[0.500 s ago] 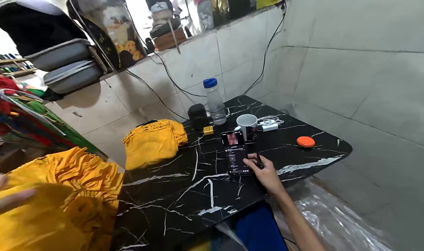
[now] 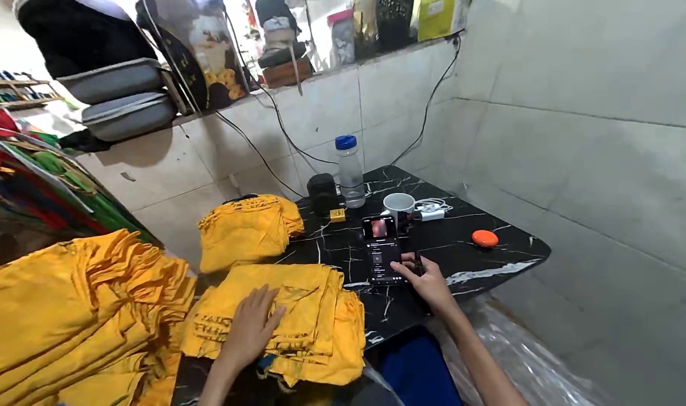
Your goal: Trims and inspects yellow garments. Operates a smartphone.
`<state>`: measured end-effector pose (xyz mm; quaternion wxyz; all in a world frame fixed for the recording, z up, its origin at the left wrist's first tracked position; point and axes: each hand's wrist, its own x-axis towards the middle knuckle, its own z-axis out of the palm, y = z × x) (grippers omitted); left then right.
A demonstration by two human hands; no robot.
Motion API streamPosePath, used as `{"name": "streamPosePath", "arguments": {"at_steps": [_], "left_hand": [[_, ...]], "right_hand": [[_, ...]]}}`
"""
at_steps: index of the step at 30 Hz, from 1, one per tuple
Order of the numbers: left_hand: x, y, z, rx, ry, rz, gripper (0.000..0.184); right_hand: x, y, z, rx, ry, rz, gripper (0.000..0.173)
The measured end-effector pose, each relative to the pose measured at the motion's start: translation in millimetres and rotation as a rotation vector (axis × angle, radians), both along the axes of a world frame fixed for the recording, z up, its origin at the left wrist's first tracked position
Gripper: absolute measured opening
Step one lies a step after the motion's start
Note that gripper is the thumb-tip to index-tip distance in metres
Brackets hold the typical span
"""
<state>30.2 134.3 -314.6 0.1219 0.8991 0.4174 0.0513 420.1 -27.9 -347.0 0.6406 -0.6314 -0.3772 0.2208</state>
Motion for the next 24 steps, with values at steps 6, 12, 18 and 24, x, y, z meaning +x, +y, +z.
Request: {"name": "streamPosePath", "arguments": {"at_steps": [6,12,18,24], "left_hand": [[-15,-53,-22,0.147,-0.320,-0.221,0.037],[-12,-96,-1,0.122,-0.582,-0.487,0.039],[-5,-69,-30,0.261,-0.469,-0.167,0.044],[-12,-72,-52,0.302,-0.466,-0.204,0.042]], "right_hand": [[-6,6,3,-0.049,-0.056,-0.123,0.025],[-3,-6,6,-0.020,-0.003,0.077,0.048],[-2,-4,3,-0.010,-0.011,0.008,0.023],[-2,-3,0,-0.006,-0.005,-0.050,0.023]]}}
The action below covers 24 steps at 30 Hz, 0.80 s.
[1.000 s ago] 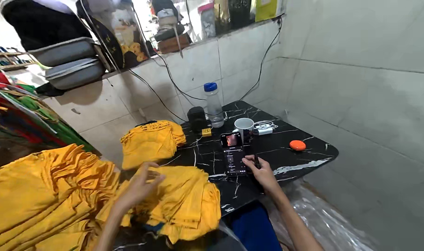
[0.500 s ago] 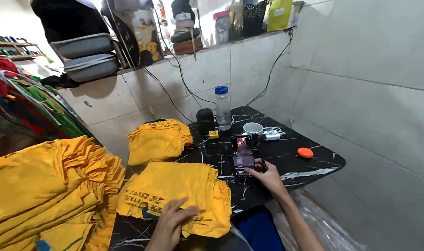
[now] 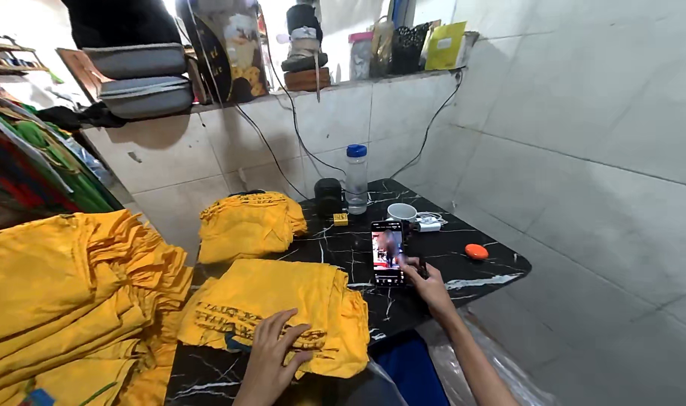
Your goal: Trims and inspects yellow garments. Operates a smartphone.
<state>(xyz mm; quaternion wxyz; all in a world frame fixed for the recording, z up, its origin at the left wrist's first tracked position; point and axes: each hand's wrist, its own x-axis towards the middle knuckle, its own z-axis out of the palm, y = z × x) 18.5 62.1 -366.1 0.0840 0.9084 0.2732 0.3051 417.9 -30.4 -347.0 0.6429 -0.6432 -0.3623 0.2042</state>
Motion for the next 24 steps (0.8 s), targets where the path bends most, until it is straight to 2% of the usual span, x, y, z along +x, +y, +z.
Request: {"name": "streamPosePath", "arguments": {"at_steps": [5,10,14,17,19,21,23,24], "left_hand": [[-2,1,2,-0.032,-0.076,0.046,0.054],[3,0,5,-0.062,-0.105,0.145,0.043],[3,2,8,-0.179,-0.173,0.207,0.030],[7,1,14,-0.280,-0.211,0.267,0.032],[14,-2,16,-0.268,-0.177,0.317,0.036],[20,0,24,-0.238,-0.045,0.311,0.039],[18,16,49,-0.346,0.144,0.225,0.045],[15,29,63,-0.428,0.150,0.199,0.045]], "right_hand": [[-5,4,0,0.045,-0.042,-0.099,0.021],[-14,1,1,0.102,-0.100,-0.253,0.025],[-14,1,1,0.172,-0.131,-0.319,0.029],[-16,1,4,0.185,-0.136,-0.370,0.028],[-15,1,4,0.184,-0.139,-0.389,0.029],[-13,1,3,0.178,-0.136,-0.391,0.030],[-11,2,3,0.170,-0.146,-0.393,0.031],[-10,3,3,0.163,-0.153,-0.398,0.031]]}}
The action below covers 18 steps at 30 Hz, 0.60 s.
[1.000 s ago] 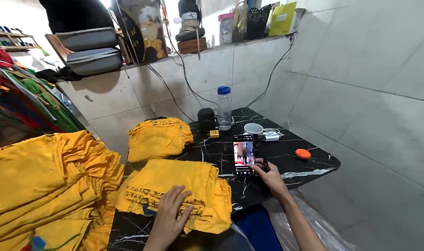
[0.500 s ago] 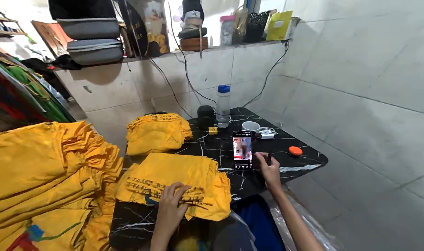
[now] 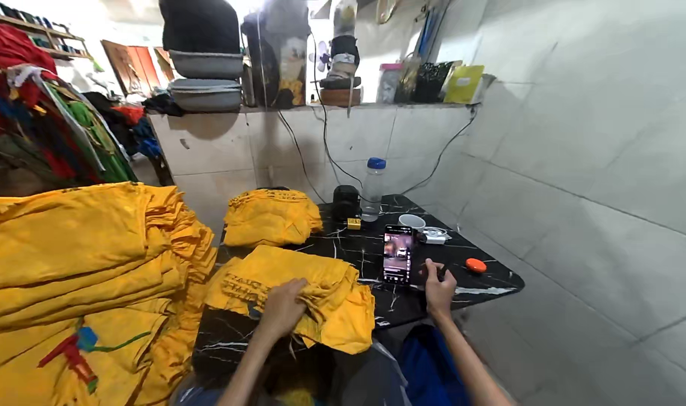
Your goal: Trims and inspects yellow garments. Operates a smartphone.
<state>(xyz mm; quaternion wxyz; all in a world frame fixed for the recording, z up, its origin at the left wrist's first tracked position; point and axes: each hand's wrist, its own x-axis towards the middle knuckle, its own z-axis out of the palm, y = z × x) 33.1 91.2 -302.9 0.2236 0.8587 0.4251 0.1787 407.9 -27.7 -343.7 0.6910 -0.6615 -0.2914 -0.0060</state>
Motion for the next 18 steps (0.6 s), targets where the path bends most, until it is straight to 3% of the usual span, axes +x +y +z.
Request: {"name": "streamPosePath", "arguments": {"at_steps": [2,5,8,12,18], "left_hand": [[-12,27,17,-0.064,-0.197,0.107,0.044],[-26,46,28,0.134,-0.320,0.378,0.059],[-11,15,28,0.201,-0.112,0.388,0.065],[25,-19,-10,0.107,0.226,0.362,0.056],[25,-16,-46,0.291,0.013,0.478,0.051]], "right_hand": [[1,-1,-1,-0.014,-0.010,-0.009,0.030],[1,-1,-3,-0.013,-0.019,-0.023,0.029],[3,-1,-2,-0.024,-0.014,-0.025,0.032],[-1,-3,-3,-0.087,0.003,-0.021,0.035],[-2,-4,-1,-0.096,-0.023,0.012,0.035]]}}
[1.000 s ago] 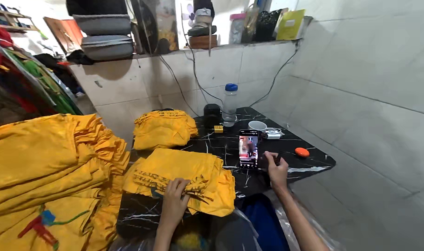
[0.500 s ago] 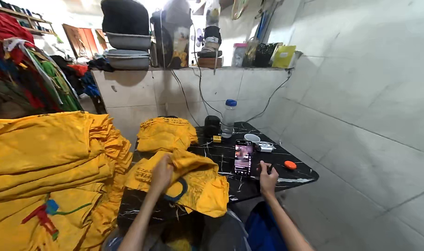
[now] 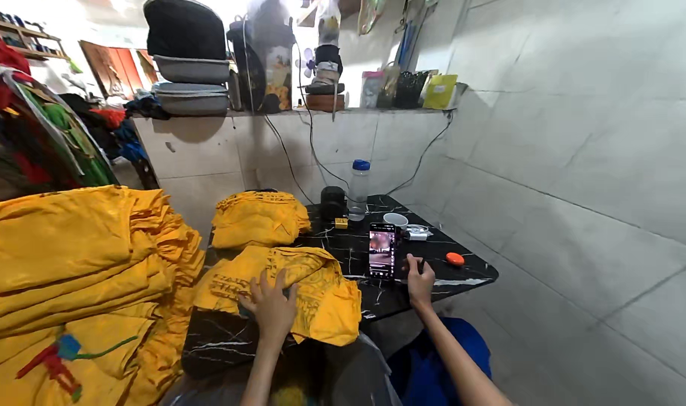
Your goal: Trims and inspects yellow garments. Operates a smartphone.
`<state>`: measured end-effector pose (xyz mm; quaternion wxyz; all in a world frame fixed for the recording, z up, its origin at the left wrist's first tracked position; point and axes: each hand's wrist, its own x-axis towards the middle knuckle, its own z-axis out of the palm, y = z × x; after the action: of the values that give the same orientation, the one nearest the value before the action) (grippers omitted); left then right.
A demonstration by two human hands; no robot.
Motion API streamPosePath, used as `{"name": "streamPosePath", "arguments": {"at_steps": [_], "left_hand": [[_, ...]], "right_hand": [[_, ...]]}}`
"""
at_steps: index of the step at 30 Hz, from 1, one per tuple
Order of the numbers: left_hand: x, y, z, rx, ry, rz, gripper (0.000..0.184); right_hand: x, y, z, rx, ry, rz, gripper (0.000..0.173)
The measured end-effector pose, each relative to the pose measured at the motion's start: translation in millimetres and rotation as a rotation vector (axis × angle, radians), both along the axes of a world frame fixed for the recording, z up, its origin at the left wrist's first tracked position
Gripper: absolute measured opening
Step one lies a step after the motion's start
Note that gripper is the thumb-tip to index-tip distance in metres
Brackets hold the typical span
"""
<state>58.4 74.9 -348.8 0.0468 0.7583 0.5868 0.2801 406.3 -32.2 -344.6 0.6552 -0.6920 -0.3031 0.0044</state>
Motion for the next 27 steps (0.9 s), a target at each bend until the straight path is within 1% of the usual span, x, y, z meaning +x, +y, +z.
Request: {"name": "streamPosePath", "arguments": {"at_steps": [2,3,4,7,8,9,12,15,21,24,25,27], "left_hand": [[-4.5,1.0,-4.7,0.040,-0.041,0.007,0.051],[-5.7,0.5,-4.9,0.047,-0.060,0.015,0.055],[-6.0,-0.9,-5.1,0.054,-0.087,0.024,0.062],[-5.1,-2.7,-4.4,0.097,-0.195,0.065,0.095],[-5.2,-1.9,-4.6,0.109,-0.209,0.067,0.099],[-5.4,-1.2,-5.1,0.118,-0.205,0.067,0.098],[-6.6,-0.2,-6.8,0.101,-0.135,0.067,0.083],[-5.6,-0.1,-5.9,0.087,-0.116,0.072,0.078],[-2.6,1.4,-6.7,0.138,-0.095,0.093,0.078],[-0.5,1.7,-7.7,0.150,-0.081,0.144,0.078],[0.3,0.8,-7.6,0.151,-0.086,0.180,0.081],[0.4,-1.3,-7.3,0.141,-0.104,0.258,0.094]], "right_hand": [[0.3,0.5,0.2,-0.006,-0.006,0.009,0.037],[0.2,0.9,0.0,-0.005,-0.003,0.009,0.037],[-0.2,0.9,-0.3,-0.003,0.001,0.008,0.037],[-0.7,2.3,-0.2,0.015,0.009,-0.001,0.036],[-0.9,2.7,-0.4,0.021,0.009,-0.004,0.036],[-0.5,2.8,-1.0,0.025,0.009,-0.005,0.036],[-2.0,0.3,-1.6,0.017,0.016,0.007,0.036],[-2.1,0.5,-2.3,0.024,0.014,0.009,0.036],[-1.2,2.7,-2.2,0.061,0.035,0.010,0.034],[-3.7,0.4,-0.8,0.132,0.014,-0.048,0.032],[-4.4,-0.6,-0.8,0.153,-0.003,-0.071,0.032],[-4.8,-0.8,-4.5,0.167,-0.077,-0.089,0.031]]}}
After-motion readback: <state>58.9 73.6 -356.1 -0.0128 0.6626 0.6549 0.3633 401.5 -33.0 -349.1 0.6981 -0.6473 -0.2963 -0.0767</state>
